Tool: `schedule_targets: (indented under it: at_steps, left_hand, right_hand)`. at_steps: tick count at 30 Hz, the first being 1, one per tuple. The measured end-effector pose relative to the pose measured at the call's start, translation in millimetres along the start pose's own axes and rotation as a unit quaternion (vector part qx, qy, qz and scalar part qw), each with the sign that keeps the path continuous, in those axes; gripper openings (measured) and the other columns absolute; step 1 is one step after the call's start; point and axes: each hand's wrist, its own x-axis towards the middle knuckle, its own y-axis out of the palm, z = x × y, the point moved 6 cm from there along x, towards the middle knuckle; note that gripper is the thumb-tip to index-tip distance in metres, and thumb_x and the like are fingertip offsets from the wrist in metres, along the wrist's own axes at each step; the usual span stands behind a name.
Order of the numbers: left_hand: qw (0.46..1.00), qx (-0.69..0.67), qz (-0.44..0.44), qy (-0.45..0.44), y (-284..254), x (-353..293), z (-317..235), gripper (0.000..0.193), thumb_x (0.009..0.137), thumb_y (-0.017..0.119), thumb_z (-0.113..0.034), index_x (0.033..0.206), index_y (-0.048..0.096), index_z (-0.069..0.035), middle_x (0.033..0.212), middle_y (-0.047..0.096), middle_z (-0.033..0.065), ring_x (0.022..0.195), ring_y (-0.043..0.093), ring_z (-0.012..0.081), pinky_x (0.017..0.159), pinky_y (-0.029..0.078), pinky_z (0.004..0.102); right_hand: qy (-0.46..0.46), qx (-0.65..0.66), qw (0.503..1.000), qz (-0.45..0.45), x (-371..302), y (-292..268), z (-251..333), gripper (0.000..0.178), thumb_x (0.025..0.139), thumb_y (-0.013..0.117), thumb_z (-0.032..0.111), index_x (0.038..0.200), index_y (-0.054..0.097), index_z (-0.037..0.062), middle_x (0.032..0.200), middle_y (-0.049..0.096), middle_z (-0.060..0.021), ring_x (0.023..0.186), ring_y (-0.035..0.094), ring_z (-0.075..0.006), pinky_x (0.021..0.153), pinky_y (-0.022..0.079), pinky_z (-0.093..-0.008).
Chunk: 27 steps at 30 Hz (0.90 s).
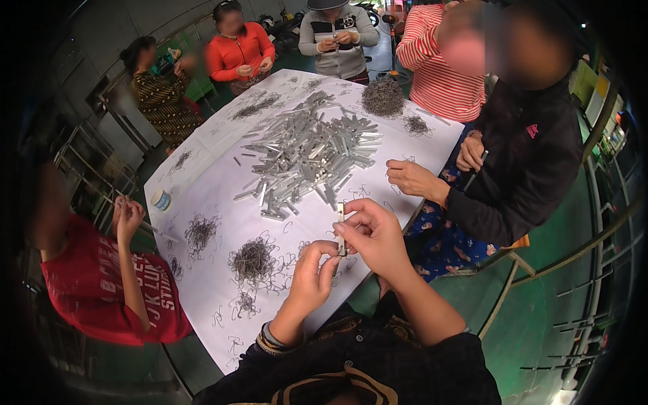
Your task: The person sits at a table in a workshop and assembles small metal components by hand. They pick up cylindrical metal pieces and wire-like parts, fit them together, and place the finished assemblies onto a vertical rack. Other workers are present at the same table performing similar assembly tasks.
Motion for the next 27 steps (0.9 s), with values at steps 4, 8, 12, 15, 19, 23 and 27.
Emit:
schedule_targets:
  at_steps: [4, 8, 12, 15, 19, 23, 27]
  left_hand:
    - [0.999, 0.014, -0.004, 0.034, 6, 3, -3, 0.014, 0.083, 0.058, 0.004, 0.094, 0.051, -0.003, 0.089, 0.059, 0.0127, 0.085, 0.056, 0.0327, 0.081, 0.042, 0.0384]
    - [1.000, -0.009, 0.008, 0.012, 14, 2, 1, 0.015, 0.082, 0.057, 0.005, 0.094, 0.050, -0.002, 0.087, 0.057, 0.0138, 0.083, 0.055, 0.0334, 0.078, 0.043, 0.0388]
    - [0.999, -0.010, 0.029, -0.017, 22, -1, 5, 0.013, 0.084, 0.057, 0.005, 0.093, 0.051, -0.001, 0.087, 0.058, 0.0148, 0.083, 0.058, 0.0336, 0.074, 0.047, 0.0375]
    - [0.999, -0.003, 0.014, -0.045, 25, -5, 8, 0.013, 0.084, 0.058, 0.004, 0.094, 0.052, 0.000, 0.088, 0.059, 0.0148, 0.084, 0.059, 0.0334, 0.075, 0.047, 0.0370]
    - [0.993, -0.104, 0.028, -0.051, 22, -3, 10, 0.017, 0.085, 0.060, 0.000, 0.101, 0.054, 0.000, 0.093, 0.062, 0.0146, 0.087, 0.062, 0.0304, 0.078, 0.048, 0.0352]
    - [0.983, -0.107, -0.061, -0.136, -10, 0, 76, 0.010, 0.083, 0.064, 0.000, 0.093, 0.064, 0.002, 0.085, 0.065, 0.0141, 0.084, 0.065, 0.0264, 0.078, 0.050, 0.0294]
    - [0.962, 0.215, 0.019, -0.169, -32, -12, 157, 0.009, 0.079, 0.065, -0.003, 0.086, 0.070, -0.001, 0.089, 0.067, 0.0131, 0.081, 0.064, 0.0279, 0.075, 0.051, 0.0331]
  right_hand:
    - [-0.068, -0.077, 0.993, -0.056, -8, -7, -2, 0.026, 0.083, 0.070, 0.005, 0.104, 0.057, -0.0021, 0.074, 0.065, -0.0037, 0.056, 0.055, -0.0033, 0.047, 0.042, -0.0181]
    - [0.037, 0.004, 0.999, -0.029, -8, -13, 1, 0.025, 0.084, 0.070, 0.006, 0.104, 0.056, -0.0004, 0.078, 0.066, -0.0050, 0.060, 0.057, -0.0035, 0.049, 0.042, -0.0176]
    - [-0.013, -0.023, 0.998, -0.060, -13, -23, -3, 0.023, 0.084, 0.069, 0.005, 0.103, 0.056, 0.0005, 0.079, 0.066, -0.0049, 0.066, 0.059, -0.0051, 0.055, 0.046, -0.0185]
    - [-0.070, -0.064, 0.993, -0.075, -19, -18, 0, 0.021, 0.083, 0.069, 0.002, 0.100, 0.057, -0.0006, 0.080, 0.064, -0.0033, 0.070, 0.061, -0.0067, 0.060, 0.047, -0.0187]
    - [-0.099, -0.115, 0.985, -0.086, -27, -18, 12, 0.021, 0.082, 0.069, 0.000, 0.099, 0.056, -0.0019, 0.081, 0.062, -0.0034, 0.072, 0.062, -0.0083, 0.064, 0.048, -0.0196]
    - [-0.141, -0.120, 0.975, -0.127, -35, -31, 30, 0.023, 0.082, 0.068, -0.003, 0.102, 0.056, -0.0025, 0.080, 0.062, -0.0040, 0.073, 0.062, -0.0092, 0.066, 0.049, -0.0212]
    - [-0.205, -0.190, 0.951, -0.134, -40, -40, 54, 0.023, 0.086, 0.063, -0.004, 0.107, 0.054, -0.0028, 0.084, 0.061, -0.0058, 0.076, 0.063, -0.0120, 0.061, 0.047, -0.0193]
